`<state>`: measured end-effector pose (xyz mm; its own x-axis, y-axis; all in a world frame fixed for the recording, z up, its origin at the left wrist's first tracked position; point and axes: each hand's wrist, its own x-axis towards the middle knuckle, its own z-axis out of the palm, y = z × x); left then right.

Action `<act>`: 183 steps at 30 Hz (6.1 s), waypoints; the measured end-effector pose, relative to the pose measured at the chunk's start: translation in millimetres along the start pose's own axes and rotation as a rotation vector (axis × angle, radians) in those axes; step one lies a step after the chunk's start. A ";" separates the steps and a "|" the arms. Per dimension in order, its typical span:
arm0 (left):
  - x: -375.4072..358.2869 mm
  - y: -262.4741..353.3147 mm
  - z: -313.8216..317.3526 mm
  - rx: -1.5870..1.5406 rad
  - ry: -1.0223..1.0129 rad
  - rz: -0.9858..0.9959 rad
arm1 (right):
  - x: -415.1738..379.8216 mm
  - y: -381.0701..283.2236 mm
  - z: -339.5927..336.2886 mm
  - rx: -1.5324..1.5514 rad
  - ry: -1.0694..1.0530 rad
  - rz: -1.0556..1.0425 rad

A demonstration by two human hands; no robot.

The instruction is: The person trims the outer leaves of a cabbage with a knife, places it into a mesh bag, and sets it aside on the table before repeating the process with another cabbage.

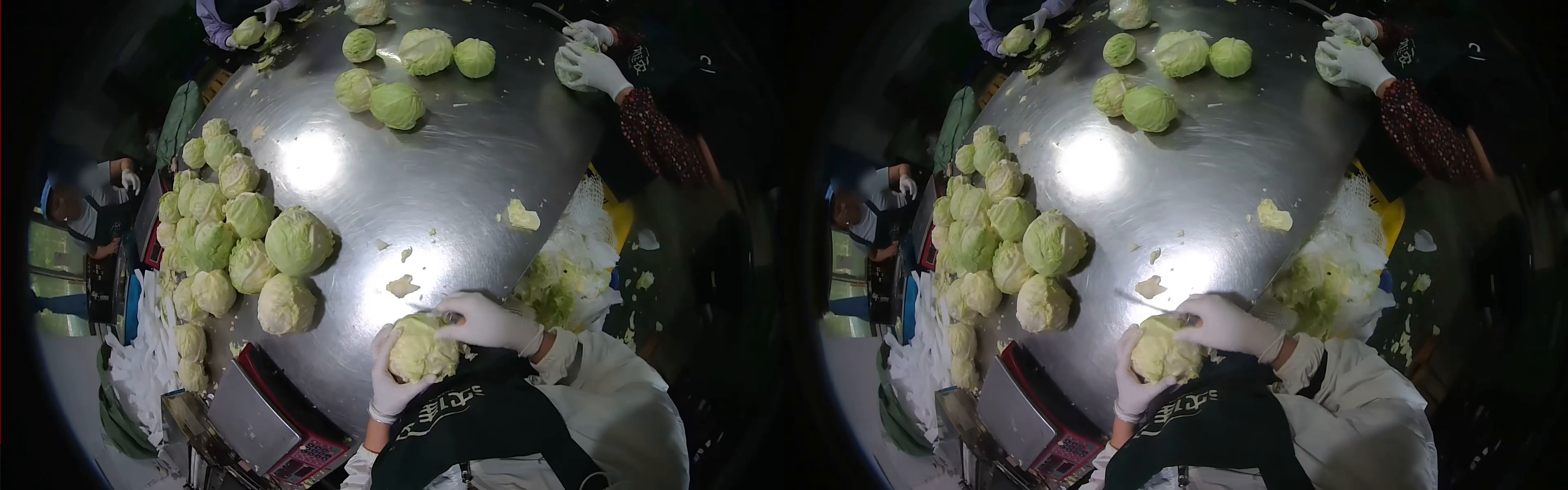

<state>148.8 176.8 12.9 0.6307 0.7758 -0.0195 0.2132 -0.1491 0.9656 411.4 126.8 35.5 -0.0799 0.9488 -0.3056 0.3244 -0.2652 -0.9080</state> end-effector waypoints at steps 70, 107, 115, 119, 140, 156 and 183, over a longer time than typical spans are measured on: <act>9.6 8.6 4.6 0.245 0.205 -0.078 | -106.1 51.6 -97.8 -0.601 0.962 0.338; -19.2 23.6 -18.4 0.516 0.067 -0.007 | 10.8 -15.5 5.1 0.086 0.186 -0.025; -5.1 41.9 4.6 0.772 0.129 0.107 | 33.4 -24.7 29.2 -0.071 0.135 -0.141; -12.8 27.2 -6.5 0.619 0.151 0.026 | 31.6 12.5 11.3 0.099 0.283 0.002; -40.5 -12.0 -45.8 0.129 0.148 -0.184 | 10.3 66.9 -18.0 -0.175 0.623 -0.016; -11.0 -11.1 -37.8 -1.950 0.010 -0.729 | -50.9 -5.6 -22.4 0.022 0.321 0.089; 205.6 -4.1 -394.7 -0.694 1.134 -0.161 | -58.9 44.5 32.8 0.622 0.129 0.303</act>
<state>-16.9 578.9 107.2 -0.4012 0.8822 -0.2465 -0.4073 0.0692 0.9107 399.7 53.5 3.6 0.0537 0.8204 -0.5693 -0.2875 -0.5332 -0.7956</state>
